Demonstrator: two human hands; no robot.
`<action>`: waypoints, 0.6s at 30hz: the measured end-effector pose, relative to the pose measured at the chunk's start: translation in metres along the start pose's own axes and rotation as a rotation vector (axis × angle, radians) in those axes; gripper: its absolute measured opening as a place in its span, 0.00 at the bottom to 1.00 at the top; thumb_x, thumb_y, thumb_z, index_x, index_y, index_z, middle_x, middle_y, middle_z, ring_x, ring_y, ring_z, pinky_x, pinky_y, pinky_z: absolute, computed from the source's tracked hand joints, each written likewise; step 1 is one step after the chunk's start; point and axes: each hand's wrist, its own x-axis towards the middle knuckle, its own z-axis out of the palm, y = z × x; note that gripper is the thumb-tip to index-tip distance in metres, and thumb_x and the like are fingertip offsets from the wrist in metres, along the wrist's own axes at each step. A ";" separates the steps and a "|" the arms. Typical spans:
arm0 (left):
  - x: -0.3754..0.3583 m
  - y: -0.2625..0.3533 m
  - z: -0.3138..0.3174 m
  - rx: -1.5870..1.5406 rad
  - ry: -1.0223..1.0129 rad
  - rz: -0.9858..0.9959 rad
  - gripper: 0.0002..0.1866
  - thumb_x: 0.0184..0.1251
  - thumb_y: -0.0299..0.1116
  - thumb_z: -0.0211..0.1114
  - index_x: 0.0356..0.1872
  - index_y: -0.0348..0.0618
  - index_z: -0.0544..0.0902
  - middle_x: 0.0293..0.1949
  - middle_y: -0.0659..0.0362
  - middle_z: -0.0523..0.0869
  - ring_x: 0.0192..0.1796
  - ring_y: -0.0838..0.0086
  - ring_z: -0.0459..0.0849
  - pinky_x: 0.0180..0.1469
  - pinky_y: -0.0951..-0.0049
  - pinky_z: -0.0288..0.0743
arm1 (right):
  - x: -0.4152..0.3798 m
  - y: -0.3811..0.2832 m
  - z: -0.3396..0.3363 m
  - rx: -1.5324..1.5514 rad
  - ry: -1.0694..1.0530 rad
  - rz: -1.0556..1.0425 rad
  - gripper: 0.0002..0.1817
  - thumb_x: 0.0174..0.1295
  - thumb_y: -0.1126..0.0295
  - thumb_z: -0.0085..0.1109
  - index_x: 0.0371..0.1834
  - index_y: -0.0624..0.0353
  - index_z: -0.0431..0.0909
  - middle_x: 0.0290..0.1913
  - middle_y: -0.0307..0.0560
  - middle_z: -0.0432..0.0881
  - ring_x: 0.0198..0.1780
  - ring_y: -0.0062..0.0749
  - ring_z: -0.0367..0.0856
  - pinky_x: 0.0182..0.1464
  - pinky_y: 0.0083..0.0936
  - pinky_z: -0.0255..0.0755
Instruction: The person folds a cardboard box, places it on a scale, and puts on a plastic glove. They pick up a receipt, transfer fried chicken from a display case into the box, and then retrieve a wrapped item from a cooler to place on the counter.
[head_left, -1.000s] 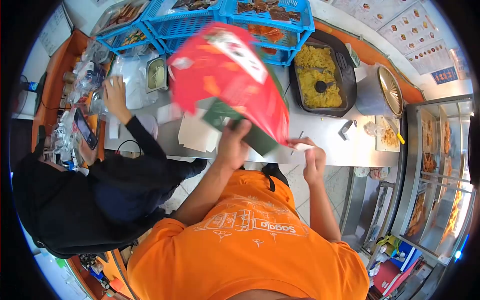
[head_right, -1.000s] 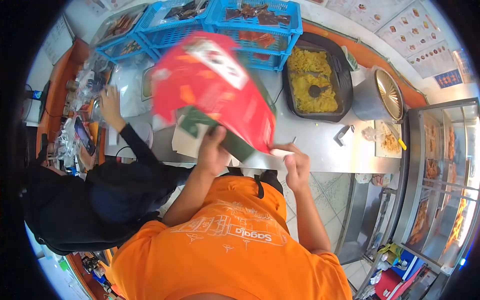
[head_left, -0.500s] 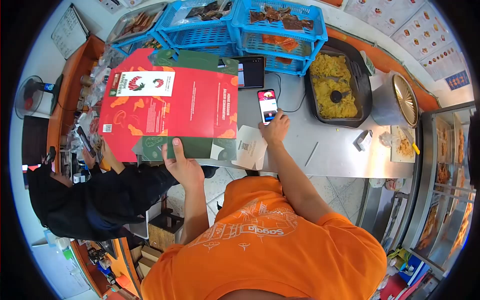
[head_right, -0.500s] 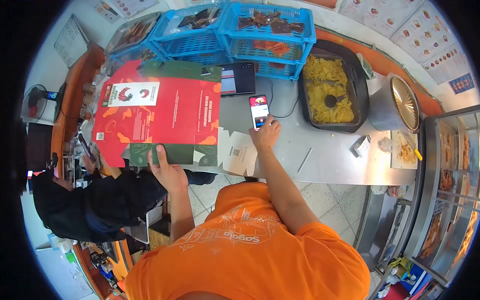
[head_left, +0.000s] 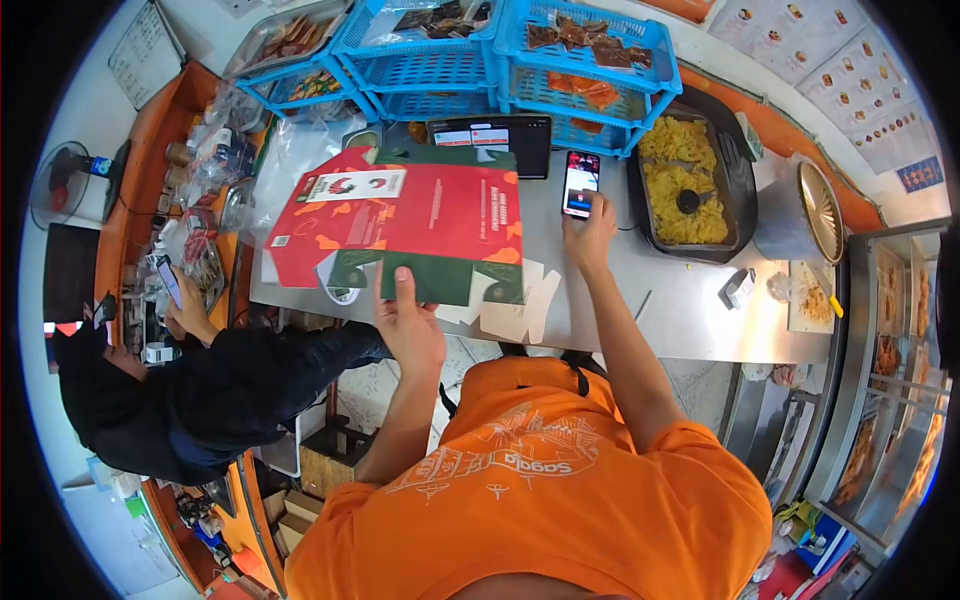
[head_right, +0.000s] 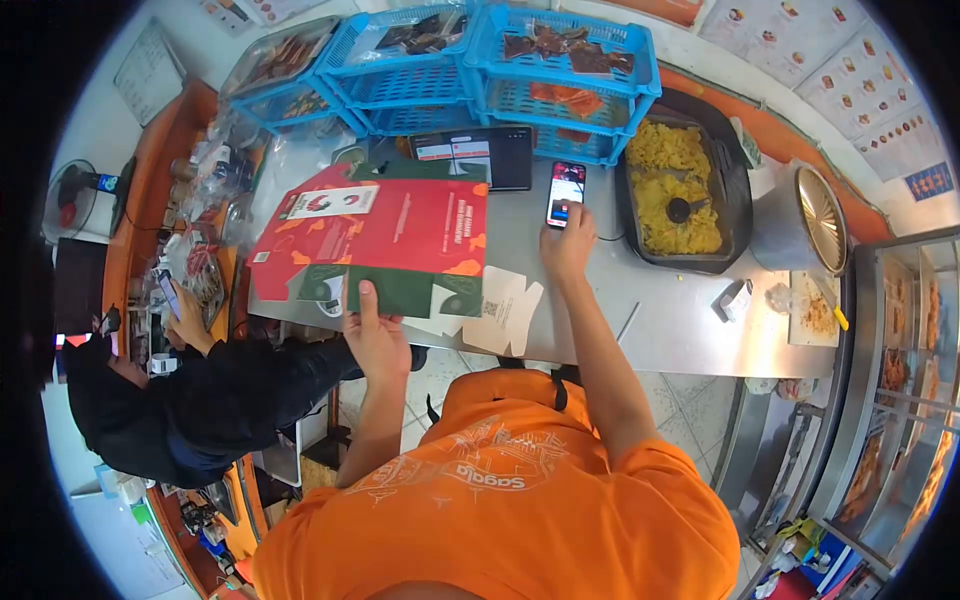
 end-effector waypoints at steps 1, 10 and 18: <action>-0.002 -0.004 0.000 0.027 -0.075 -0.017 0.19 0.71 0.32 0.66 0.60 0.42 0.76 0.49 0.62 0.84 0.44 0.79 0.83 0.40 0.77 0.80 | -0.008 -0.016 -0.032 0.151 -0.098 -0.225 0.37 0.48 0.70 0.74 0.65 0.58 0.69 0.68 0.58 0.69 0.67 0.55 0.66 0.68 0.46 0.60; -0.024 -0.006 0.035 -0.018 -0.240 -0.185 0.13 0.66 0.21 0.68 0.50 0.42 0.80 0.45 0.62 0.87 0.45 0.79 0.85 0.48 0.77 0.81 | -0.029 -0.111 -0.161 0.412 0.115 -0.601 0.17 0.51 0.74 0.72 0.44 0.59 0.80 0.54 0.52 0.84 0.52 0.48 0.82 0.50 0.37 0.78; -0.045 -0.047 0.061 -0.127 -0.442 -0.137 0.07 0.70 0.27 0.67 0.46 0.46 0.83 0.40 0.63 0.87 0.40 0.77 0.86 0.43 0.78 0.82 | -0.044 -0.090 -0.207 0.554 -0.105 -0.261 0.12 0.57 0.81 0.64 0.44 0.60 0.85 0.28 0.46 0.83 0.27 0.32 0.82 0.26 0.22 0.75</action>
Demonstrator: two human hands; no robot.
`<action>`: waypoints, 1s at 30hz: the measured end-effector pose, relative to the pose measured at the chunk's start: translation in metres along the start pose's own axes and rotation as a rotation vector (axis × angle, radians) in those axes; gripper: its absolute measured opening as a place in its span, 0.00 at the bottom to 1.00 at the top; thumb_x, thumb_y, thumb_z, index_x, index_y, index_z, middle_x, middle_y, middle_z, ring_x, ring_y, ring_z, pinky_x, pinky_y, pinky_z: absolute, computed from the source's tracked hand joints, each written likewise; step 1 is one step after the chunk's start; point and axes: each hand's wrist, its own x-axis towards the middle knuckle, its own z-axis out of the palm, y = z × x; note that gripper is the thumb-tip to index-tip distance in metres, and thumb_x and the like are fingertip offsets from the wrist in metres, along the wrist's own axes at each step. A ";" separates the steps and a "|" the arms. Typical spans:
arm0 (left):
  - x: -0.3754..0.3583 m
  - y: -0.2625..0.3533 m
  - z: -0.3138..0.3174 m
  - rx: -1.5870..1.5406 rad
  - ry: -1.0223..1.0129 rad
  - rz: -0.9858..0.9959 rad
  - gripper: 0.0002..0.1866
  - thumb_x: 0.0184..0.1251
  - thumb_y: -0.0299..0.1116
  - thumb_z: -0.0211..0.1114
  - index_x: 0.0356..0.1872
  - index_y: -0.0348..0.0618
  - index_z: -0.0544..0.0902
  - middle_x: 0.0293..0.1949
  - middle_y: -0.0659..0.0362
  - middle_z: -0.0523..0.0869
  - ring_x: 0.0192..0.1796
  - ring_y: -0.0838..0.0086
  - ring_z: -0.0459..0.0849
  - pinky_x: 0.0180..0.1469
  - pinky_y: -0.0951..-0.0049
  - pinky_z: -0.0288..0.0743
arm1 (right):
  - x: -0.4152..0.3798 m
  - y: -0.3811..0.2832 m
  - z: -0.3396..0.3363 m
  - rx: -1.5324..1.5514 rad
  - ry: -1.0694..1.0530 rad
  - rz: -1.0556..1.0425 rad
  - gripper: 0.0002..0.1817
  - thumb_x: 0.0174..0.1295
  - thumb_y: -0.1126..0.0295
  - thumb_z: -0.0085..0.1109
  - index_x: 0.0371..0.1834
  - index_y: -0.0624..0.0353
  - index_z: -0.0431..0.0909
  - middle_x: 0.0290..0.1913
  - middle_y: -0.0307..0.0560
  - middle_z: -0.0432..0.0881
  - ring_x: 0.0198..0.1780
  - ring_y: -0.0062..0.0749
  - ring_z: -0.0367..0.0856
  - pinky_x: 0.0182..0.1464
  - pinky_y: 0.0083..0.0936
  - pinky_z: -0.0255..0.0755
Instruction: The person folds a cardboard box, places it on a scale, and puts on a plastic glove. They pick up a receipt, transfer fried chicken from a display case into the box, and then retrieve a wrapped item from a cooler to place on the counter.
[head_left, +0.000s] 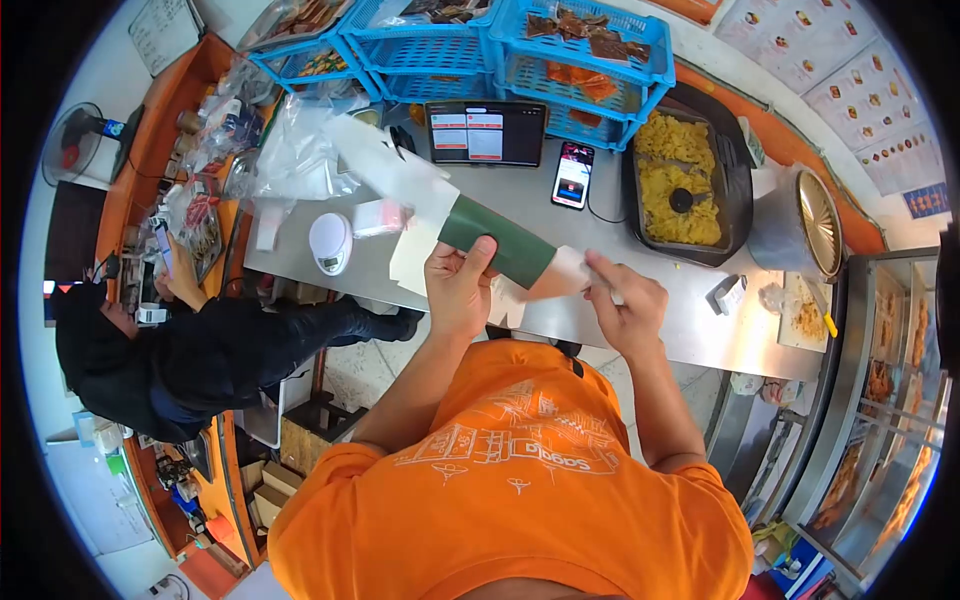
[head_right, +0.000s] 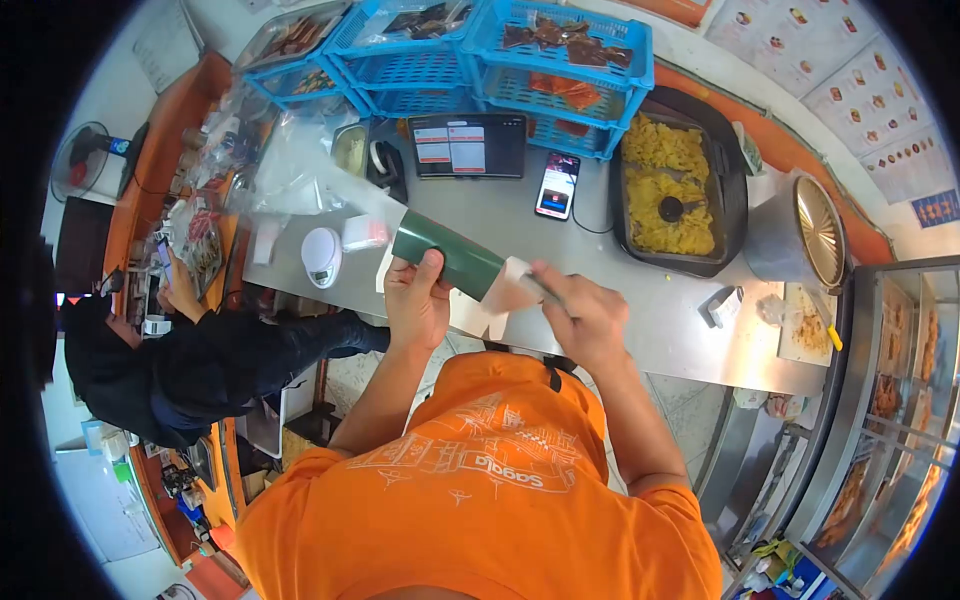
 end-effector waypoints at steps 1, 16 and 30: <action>-0.003 -0.005 0.000 0.018 -0.011 0.002 0.08 0.68 0.26 0.67 0.47 0.43 0.82 0.41 0.61 0.87 0.41 0.75 0.86 0.44 0.74 0.83 | 0.002 -0.005 -0.013 -0.146 -0.109 -0.180 0.16 0.54 0.82 0.65 0.47 0.60 0.85 0.28 0.45 0.82 0.27 0.32 0.82 0.26 0.24 0.76; -0.048 -0.092 0.041 0.178 -0.203 -0.398 0.13 0.71 0.26 0.65 0.54 0.38 0.78 0.47 0.62 0.84 0.48 0.78 0.82 0.57 0.76 0.75 | -0.059 0.037 -0.061 0.100 -0.276 0.566 0.26 0.68 0.74 0.59 0.71 0.62 0.70 0.29 0.39 0.82 0.34 0.20 0.77 0.36 0.28 0.75; -0.066 -0.085 0.033 0.451 -0.600 -0.870 0.29 0.65 0.28 0.71 0.64 0.35 0.69 0.45 0.54 0.85 0.46 0.74 0.85 0.45 0.74 0.81 | -0.037 0.006 -0.123 -0.131 -0.636 0.281 0.15 0.57 0.70 0.71 0.46 0.59 0.80 0.68 0.59 0.73 0.66 0.57 0.73 0.63 0.40 0.73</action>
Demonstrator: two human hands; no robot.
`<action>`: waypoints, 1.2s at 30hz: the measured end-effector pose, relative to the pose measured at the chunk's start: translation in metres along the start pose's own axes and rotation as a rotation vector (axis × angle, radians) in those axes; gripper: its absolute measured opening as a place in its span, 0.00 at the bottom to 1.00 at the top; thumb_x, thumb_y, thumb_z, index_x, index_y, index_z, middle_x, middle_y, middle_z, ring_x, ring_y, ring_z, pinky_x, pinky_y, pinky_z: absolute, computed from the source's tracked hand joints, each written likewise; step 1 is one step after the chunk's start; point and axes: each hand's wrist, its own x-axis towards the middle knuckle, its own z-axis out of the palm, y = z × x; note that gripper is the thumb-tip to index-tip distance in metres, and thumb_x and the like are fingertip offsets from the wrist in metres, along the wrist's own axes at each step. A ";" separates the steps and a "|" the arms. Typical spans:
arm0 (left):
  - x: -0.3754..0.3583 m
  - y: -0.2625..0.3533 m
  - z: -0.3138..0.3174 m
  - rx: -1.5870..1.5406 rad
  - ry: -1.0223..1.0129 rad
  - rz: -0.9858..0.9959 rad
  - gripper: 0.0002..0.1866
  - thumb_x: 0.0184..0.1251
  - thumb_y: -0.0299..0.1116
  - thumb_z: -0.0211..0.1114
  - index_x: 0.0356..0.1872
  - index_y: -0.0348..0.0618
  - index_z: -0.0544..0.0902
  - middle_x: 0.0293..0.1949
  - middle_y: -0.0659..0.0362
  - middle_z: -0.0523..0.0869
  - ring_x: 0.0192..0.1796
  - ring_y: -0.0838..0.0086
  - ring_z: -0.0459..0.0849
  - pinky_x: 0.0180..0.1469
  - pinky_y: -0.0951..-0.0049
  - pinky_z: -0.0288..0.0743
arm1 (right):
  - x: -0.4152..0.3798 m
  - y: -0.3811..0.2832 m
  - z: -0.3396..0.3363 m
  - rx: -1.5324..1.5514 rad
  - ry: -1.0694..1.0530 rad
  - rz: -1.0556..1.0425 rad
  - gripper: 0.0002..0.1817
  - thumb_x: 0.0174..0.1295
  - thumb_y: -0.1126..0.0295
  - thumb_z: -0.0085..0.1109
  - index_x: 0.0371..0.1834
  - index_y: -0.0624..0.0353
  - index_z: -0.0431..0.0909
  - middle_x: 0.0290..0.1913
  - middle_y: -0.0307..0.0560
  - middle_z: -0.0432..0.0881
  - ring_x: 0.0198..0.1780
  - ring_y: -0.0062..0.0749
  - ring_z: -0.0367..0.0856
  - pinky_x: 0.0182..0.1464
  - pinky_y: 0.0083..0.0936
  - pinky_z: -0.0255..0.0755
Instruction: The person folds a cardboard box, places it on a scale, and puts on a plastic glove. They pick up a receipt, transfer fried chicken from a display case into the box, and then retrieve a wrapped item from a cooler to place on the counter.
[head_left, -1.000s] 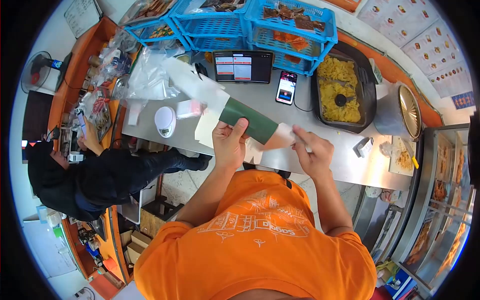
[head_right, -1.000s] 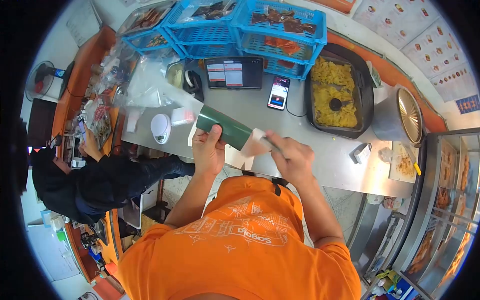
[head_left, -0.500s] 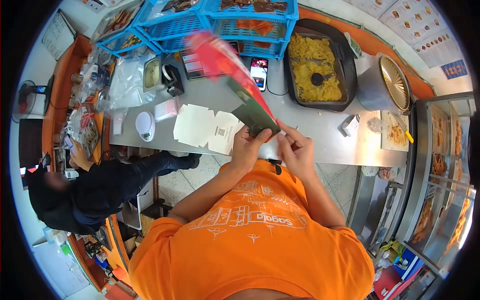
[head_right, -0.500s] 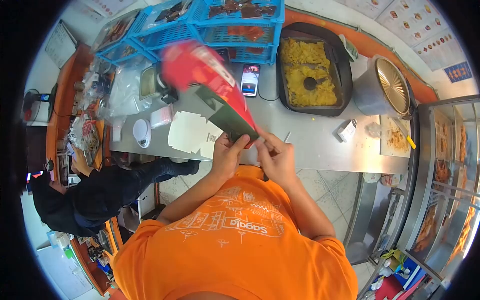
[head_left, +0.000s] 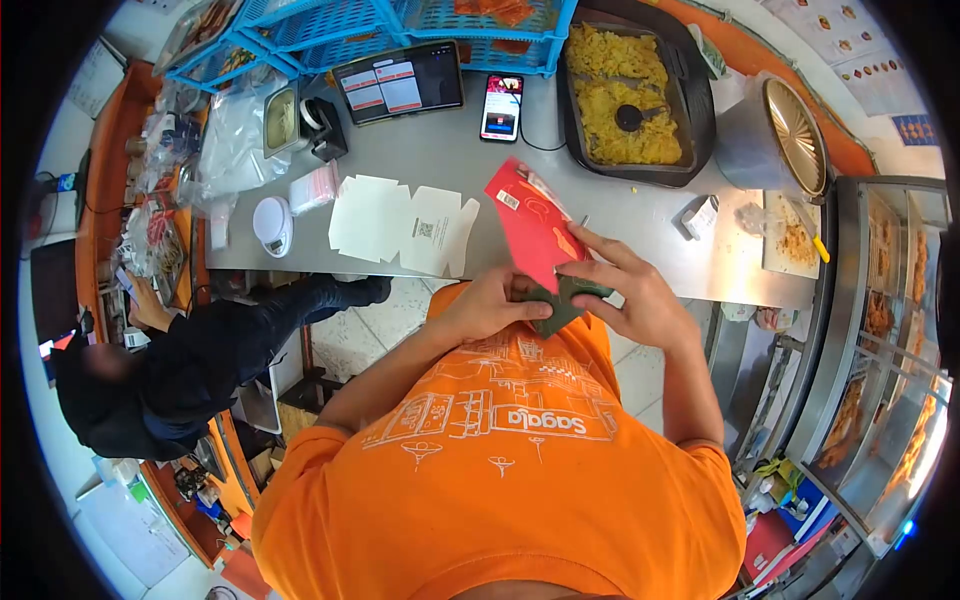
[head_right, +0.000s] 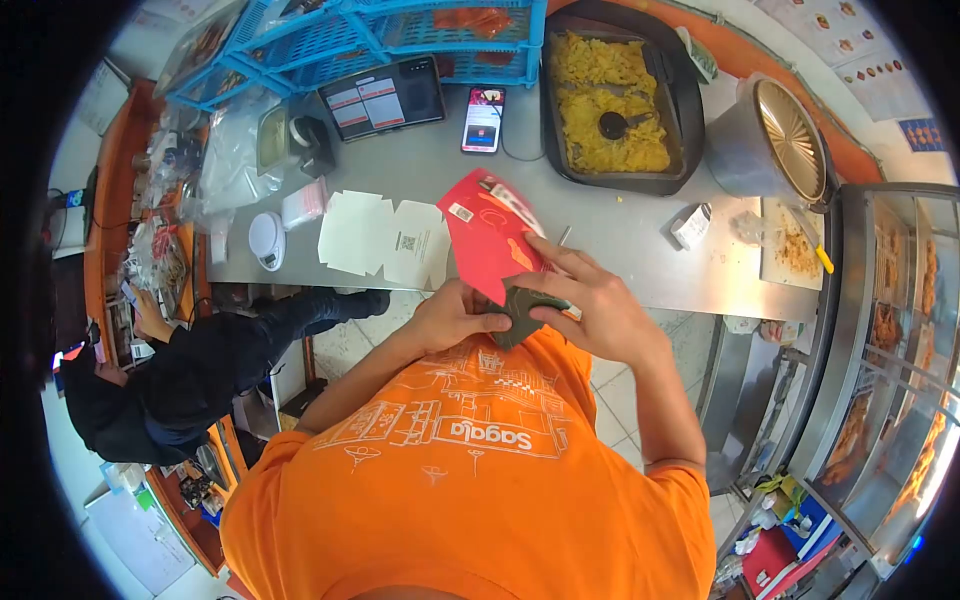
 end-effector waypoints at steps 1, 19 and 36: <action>-0.001 -0.001 0.000 0.019 0.005 0.023 0.34 0.65 0.28 0.72 0.68 0.36 0.64 0.44 0.54 0.86 0.44 0.74 0.85 0.45 0.74 0.81 | -0.001 0.002 -0.003 -0.107 0.009 -0.035 0.16 0.57 0.67 0.70 0.49 0.55 0.80 0.69 0.57 0.72 0.64 0.56 0.75 0.61 0.40 0.74; 0.016 0.056 -0.036 -0.041 -0.041 0.495 0.28 0.67 0.33 0.70 0.65 0.36 0.73 0.66 0.53 0.75 0.68 0.71 0.72 0.67 0.68 0.68 | 0.047 0.040 -0.047 0.748 0.728 0.306 0.35 0.62 0.63 0.68 0.73 0.54 0.66 0.58 0.48 0.80 0.52 0.30 0.82 0.54 0.25 0.76; 0.036 0.083 -0.005 -0.139 0.289 0.740 0.13 0.69 0.26 0.67 0.52 0.35 0.80 0.48 0.55 0.86 0.51 0.73 0.85 0.53 0.69 0.85 | 0.058 0.008 0.028 0.142 0.745 -0.412 0.22 0.51 0.77 0.72 0.53 0.59 0.85 0.66 0.61 0.72 0.53 0.40 0.78 0.48 0.33 0.81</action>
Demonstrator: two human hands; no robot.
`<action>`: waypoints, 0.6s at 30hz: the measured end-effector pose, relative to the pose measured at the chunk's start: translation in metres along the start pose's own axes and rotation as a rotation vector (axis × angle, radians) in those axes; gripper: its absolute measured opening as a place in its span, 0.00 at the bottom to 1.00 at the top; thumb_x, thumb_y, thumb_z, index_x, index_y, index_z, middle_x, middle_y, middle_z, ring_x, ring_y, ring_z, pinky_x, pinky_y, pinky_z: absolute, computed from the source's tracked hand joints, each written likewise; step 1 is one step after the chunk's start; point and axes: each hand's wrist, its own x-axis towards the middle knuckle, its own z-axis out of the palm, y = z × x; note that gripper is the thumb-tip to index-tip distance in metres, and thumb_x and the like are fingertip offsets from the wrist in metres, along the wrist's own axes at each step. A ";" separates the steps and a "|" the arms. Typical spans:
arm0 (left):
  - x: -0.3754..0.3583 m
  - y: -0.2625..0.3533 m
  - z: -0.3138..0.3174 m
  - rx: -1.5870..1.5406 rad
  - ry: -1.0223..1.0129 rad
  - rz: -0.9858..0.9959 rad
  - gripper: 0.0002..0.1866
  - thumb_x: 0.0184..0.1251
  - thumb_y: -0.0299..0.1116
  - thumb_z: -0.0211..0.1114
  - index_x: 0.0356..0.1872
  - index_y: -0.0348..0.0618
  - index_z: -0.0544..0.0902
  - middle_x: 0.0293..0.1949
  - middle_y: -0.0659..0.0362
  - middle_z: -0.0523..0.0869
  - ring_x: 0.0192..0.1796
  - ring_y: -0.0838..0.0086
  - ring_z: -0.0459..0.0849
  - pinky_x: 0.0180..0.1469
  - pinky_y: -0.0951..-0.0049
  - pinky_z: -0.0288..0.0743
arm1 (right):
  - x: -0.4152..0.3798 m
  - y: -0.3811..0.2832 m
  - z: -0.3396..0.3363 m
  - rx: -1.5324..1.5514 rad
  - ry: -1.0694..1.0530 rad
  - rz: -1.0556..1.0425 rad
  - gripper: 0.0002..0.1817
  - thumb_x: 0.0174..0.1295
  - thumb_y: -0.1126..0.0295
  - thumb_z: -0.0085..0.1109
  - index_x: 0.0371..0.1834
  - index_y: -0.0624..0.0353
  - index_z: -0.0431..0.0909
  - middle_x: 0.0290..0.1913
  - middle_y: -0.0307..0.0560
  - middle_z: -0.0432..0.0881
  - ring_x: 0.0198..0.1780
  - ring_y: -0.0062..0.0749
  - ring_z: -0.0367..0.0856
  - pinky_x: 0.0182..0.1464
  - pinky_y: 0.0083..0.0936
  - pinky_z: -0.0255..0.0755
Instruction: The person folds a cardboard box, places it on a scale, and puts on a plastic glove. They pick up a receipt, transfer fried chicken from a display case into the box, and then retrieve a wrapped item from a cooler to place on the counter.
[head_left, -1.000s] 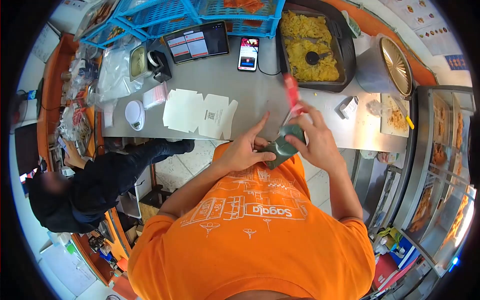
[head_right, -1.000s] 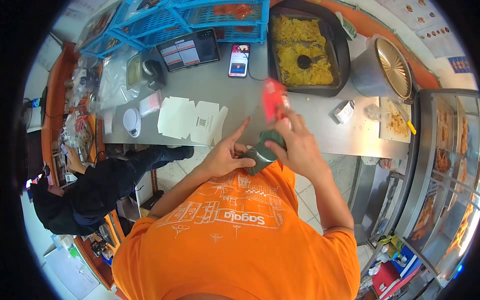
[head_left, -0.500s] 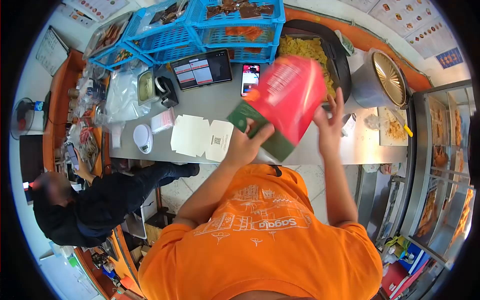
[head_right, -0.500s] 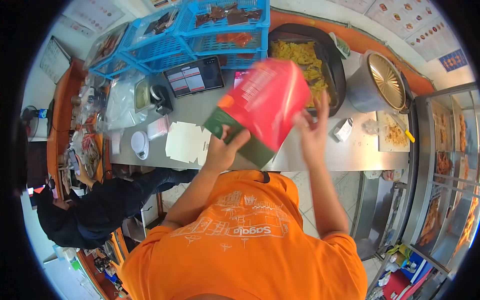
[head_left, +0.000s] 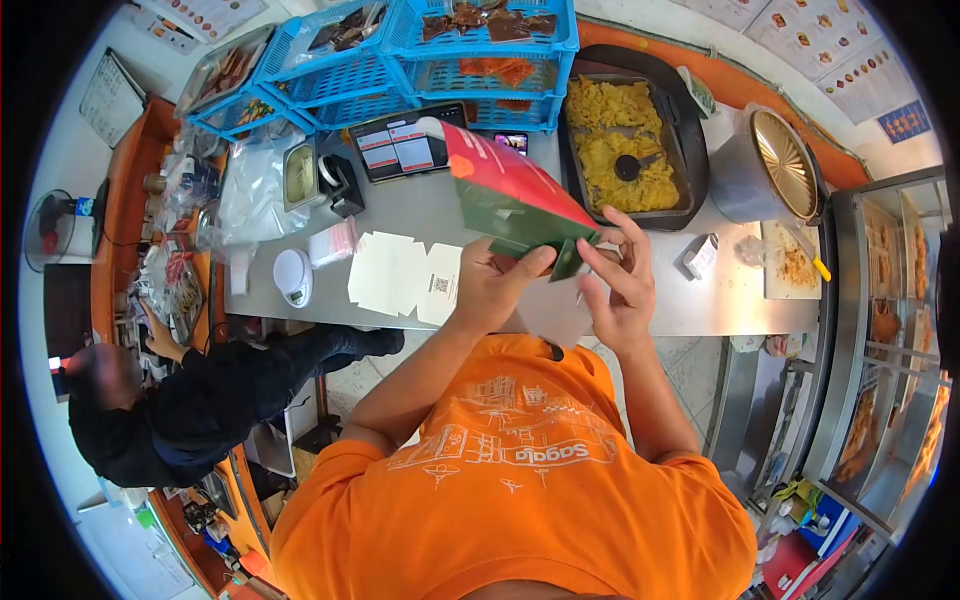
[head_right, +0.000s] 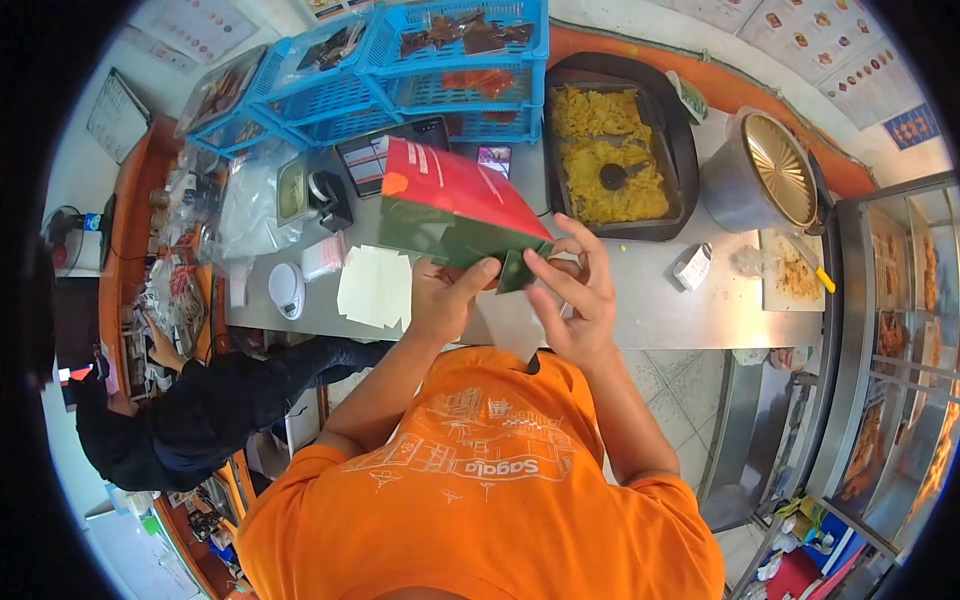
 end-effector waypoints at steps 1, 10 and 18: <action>-0.001 0.002 0.001 -0.003 0.017 -0.064 0.13 0.69 0.26 0.67 0.52 0.36 0.81 0.47 0.57 0.86 0.49 0.74 0.86 0.50 0.71 0.85 | 0.001 -0.002 0.003 -0.117 -0.030 0.035 0.25 0.46 0.76 0.74 0.53 0.56 0.85 0.64 0.60 0.74 0.56 0.48 0.79 0.51 0.40 0.81; 0.012 0.009 0.008 -0.137 0.197 -0.339 0.15 0.69 0.33 0.69 0.52 0.40 0.80 0.46 0.58 0.86 0.44 0.77 0.87 0.48 0.69 0.88 | -0.008 0.018 0.000 -0.334 -0.105 -0.252 0.20 0.41 0.73 0.77 0.41 0.61 0.84 0.63 0.63 0.77 0.61 0.56 0.80 0.52 0.37 0.84; 0.000 -0.002 0.017 -0.246 0.185 -0.245 0.15 0.70 0.32 0.67 0.53 0.39 0.75 0.48 0.57 0.85 0.46 0.71 0.88 0.45 0.70 0.88 | -0.019 0.018 0.012 -0.300 0.035 -0.313 0.25 0.40 0.71 0.82 0.42 0.64 0.80 0.62 0.69 0.77 0.57 0.57 0.83 0.51 0.36 0.84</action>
